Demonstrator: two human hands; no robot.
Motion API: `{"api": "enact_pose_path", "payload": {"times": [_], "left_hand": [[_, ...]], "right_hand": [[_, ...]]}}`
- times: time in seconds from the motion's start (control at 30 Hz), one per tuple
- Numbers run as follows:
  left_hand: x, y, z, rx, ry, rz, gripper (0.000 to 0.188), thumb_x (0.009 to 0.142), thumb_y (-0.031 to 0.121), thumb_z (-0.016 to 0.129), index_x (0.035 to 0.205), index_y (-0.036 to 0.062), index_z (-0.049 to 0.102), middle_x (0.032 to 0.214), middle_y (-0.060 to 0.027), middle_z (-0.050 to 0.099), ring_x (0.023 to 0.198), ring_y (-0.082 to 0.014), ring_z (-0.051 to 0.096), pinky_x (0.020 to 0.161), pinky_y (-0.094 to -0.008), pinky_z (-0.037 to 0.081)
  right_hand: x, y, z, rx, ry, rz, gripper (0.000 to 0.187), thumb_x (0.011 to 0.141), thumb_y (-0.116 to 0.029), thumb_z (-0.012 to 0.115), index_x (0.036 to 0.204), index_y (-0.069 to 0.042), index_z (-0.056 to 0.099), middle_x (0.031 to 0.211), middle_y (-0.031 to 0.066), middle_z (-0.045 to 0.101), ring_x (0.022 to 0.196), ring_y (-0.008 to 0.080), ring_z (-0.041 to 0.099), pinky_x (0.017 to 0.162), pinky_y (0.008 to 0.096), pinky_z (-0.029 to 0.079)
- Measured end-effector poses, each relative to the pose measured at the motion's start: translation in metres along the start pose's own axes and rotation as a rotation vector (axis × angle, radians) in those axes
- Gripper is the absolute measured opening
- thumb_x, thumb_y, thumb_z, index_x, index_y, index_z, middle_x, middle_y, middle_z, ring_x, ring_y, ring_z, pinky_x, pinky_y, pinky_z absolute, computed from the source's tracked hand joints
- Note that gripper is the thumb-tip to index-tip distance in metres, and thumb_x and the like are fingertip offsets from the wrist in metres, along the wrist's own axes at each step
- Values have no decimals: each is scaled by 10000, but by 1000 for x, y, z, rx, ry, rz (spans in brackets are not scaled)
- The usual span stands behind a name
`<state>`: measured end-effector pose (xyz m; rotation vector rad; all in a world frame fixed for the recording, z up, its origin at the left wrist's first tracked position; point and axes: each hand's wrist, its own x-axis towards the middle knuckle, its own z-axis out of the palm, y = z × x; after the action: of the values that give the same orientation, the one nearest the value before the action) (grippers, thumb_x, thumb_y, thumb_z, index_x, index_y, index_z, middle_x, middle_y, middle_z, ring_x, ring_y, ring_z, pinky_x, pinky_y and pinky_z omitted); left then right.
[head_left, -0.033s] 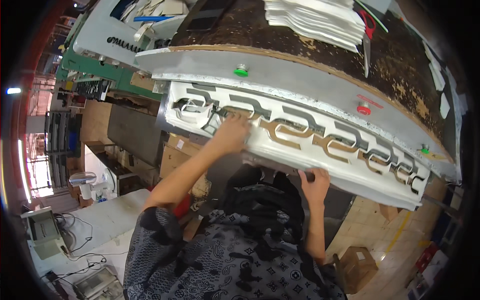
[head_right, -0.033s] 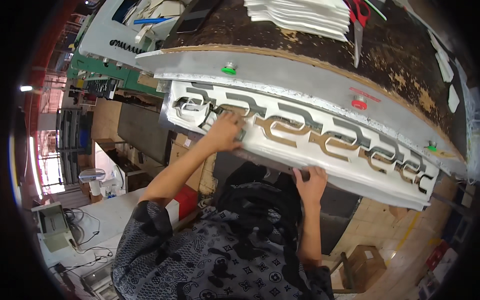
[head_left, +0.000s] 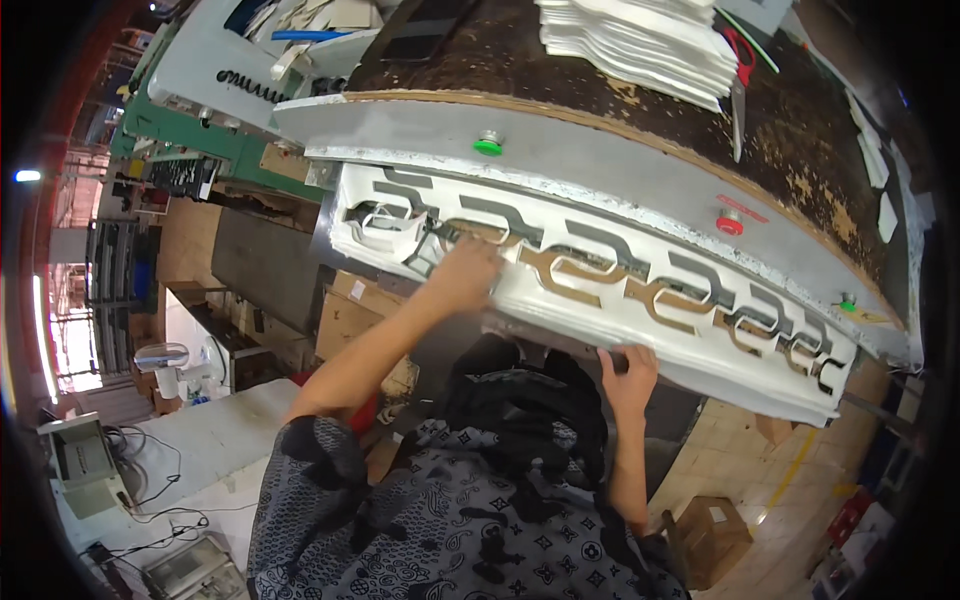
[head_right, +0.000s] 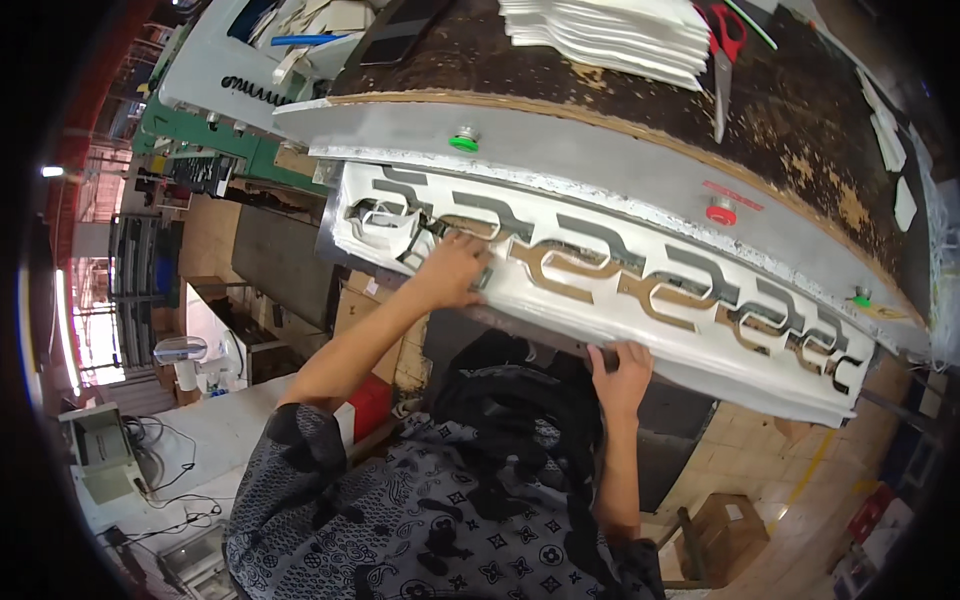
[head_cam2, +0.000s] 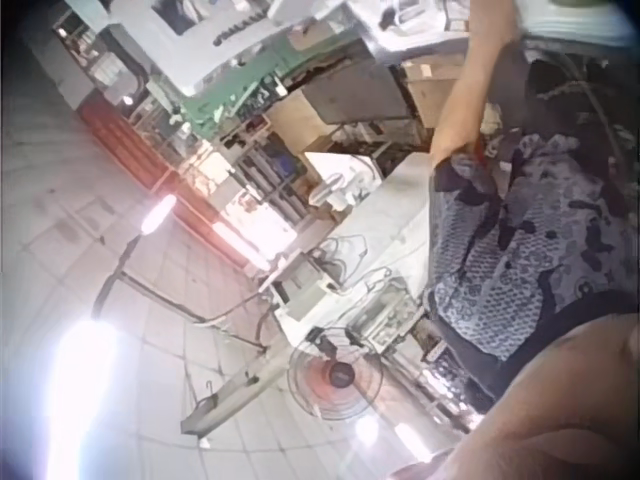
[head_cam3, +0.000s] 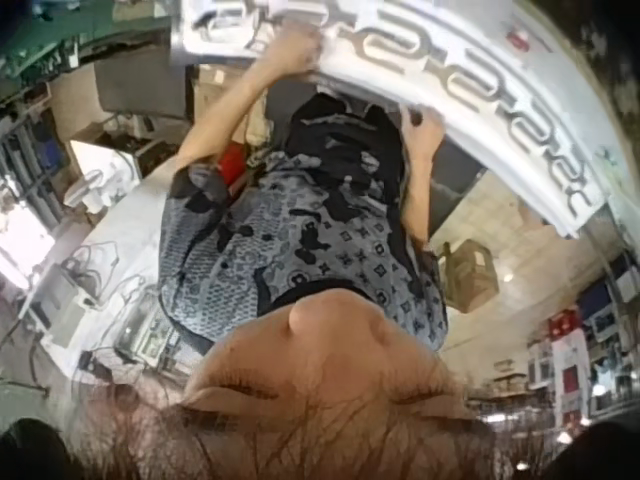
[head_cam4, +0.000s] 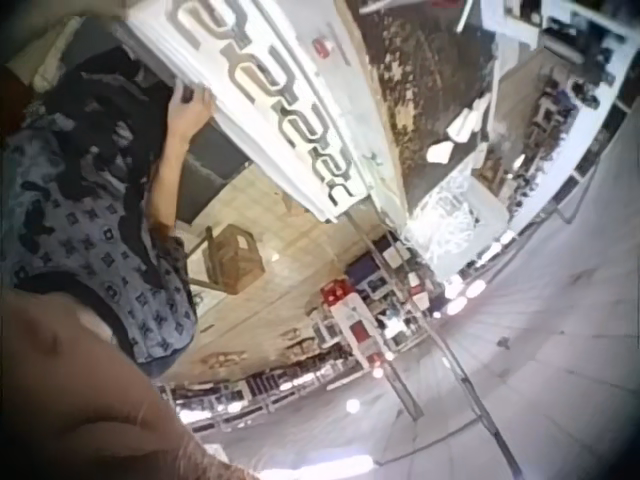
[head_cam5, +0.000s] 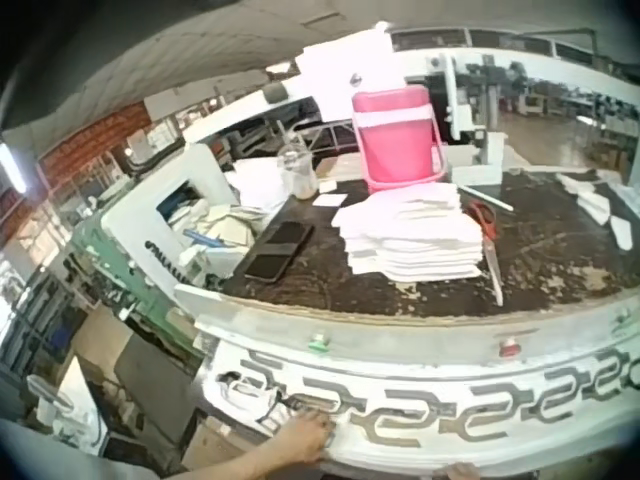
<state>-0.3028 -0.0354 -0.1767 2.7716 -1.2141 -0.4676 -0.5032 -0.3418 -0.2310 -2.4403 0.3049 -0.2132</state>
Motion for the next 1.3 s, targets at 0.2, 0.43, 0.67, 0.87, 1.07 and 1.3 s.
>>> {"api": "enact_pose_path", "payload": {"times": [0.2,0.43,0.67,0.87,1.07,1.3], "left_hand": [[-15,-8,53,-100,-191,148,458,761,292,858,1103,40,690,1280,-174,639,1217,-346,621,1043,-454,492],[-67,-20,-11,-501,367,-115,443,803,259,875,1101,0,675,1111,-138,699,1031,-289,705,850,-380,587],[-35,-83,43,-1306,981,-870,364,915,297,826,1027,-1,650,877,-75,670,766,-138,688,619,-298,602],[-9,-75,90,-1612,626,-1177,404,925,360,801,905,-6,632,796,-141,680,650,-290,708,542,-405,612],[-43,-87,98,-596,555,-776,331,876,323,813,941,22,690,979,-172,722,837,-373,699,741,-460,543],[-45,-86,137,-504,742,-368,624,762,253,909,1246,29,586,1295,-185,662,1236,-387,623,1041,-457,483]], "right_hand": [[-53,30,32,-111,180,-146,208,761,-190,869,812,-86,697,825,92,631,818,330,603,778,450,453],[-90,62,53,225,466,131,228,916,7,718,709,-22,625,642,70,588,631,208,543,685,362,442],[16,-83,112,352,313,-480,435,903,-486,771,956,-58,707,951,128,686,858,299,652,782,426,516],[59,-117,150,157,98,-679,408,702,-375,930,980,-134,752,1098,116,642,998,334,590,864,453,458],[64,-117,185,-61,2,-281,521,739,-405,907,1168,-155,750,1524,293,417,1386,474,392,1129,569,280],[70,-84,213,31,-80,-163,449,791,-288,885,1178,-131,720,1512,249,541,1519,434,354,1217,661,187]]}}
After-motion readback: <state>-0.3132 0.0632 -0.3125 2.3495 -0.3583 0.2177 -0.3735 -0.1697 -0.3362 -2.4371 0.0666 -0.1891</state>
